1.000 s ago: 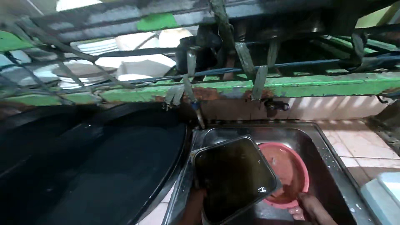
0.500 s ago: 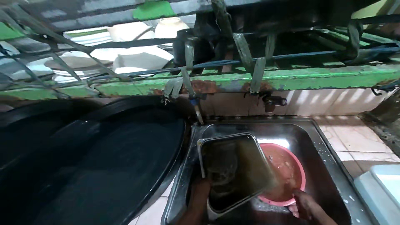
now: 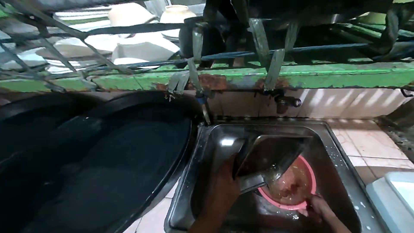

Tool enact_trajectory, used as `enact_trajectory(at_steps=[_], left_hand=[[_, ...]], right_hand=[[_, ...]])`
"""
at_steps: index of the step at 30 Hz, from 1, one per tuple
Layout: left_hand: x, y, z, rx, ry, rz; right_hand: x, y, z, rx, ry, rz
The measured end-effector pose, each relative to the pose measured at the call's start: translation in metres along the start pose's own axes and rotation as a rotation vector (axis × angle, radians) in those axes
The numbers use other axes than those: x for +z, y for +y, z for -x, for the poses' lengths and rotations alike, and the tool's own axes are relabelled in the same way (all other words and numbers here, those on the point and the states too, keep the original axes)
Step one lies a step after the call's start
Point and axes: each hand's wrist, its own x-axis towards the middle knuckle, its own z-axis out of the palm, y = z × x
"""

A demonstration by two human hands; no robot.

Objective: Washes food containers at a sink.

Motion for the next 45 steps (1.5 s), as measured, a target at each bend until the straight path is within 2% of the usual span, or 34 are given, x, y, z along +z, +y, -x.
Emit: enact_trajectory(at_steps=[3,7,11,14,16,21,27,31,34,35,37,39,40,42,44,45], left_hand=[[-0.011,0.003,0.015,0.202,0.098,-0.091],[-0.033,-0.003,0.038,0.306,0.258,-0.223],[-0.049,-0.025,0.048,0.388,0.443,-0.278],[-0.053,-0.041,0.046,0.352,0.523,-0.284],[-0.054,-0.049,0.045,0.299,0.517,-0.267],[-0.043,-0.06,0.036,0.207,0.446,-0.182],[-0.018,-0.054,0.013,-0.064,0.239,0.075],[0.009,-0.042,-0.012,-0.288,0.06,0.238],[0.052,-0.055,-0.039,-0.369,-0.048,0.284],[0.067,-0.06,-0.046,-0.382,-0.076,0.3],[0.09,-0.063,-0.052,-0.408,-0.146,0.384],[0.111,-0.064,-0.052,-0.449,-0.16,0.501],[0.119,-0.065,-0.051,-0.464,-0.172,0.542],[0.132,-0.072,-0.047,-0.452,-0.197,0.538],[0.142,-0.078,-0.041,-0.408,-0.229,0.516],[0.148,-0.082,-0.04,-0.391,-0.243,0.516]], right_hand=[[0.003,0.005,-0.007,0.073,-0.103,0.007],[0.007,0.009,-0.005,0.068,-0.13,0.135],[0.003,0.008,-0.001,-0.073,-0.012,0.203],[0.001,0.002,0.011,-0.221,0.044,0.032],[-0.002,-0.013,0.024,-0.312,0.045,-0.173],[-0.025,-0.088,0.046,-0.501,0.036,-0.547],[-0.062,-0.131,0.033,-0.5,0.127,-0.707],[-0.07,-0.139,0.051,-0.422,-0.006,-0.827],[-0.08,-0.134,0.095,-0.425,-0.122,-0.687],[-0.091,-0.127,0.112,-0.494,-0.137,-0.587],[-0.127,-0.105,0.142,-0.762,-0.118,-0.31],[-0.179,-0.078,0.159,-0.999,0.056,-0.024],[-0.205,-0.064,0.165,-1.049,0.173,0.071],[-0.244,-0.034,0.173,-0.999,0.364,0.187],[-0.264,-0.006,0.179,-0.806,0.451,0.284],[-0.266,0.005,0.18,-0.678,0.441,0.344]])
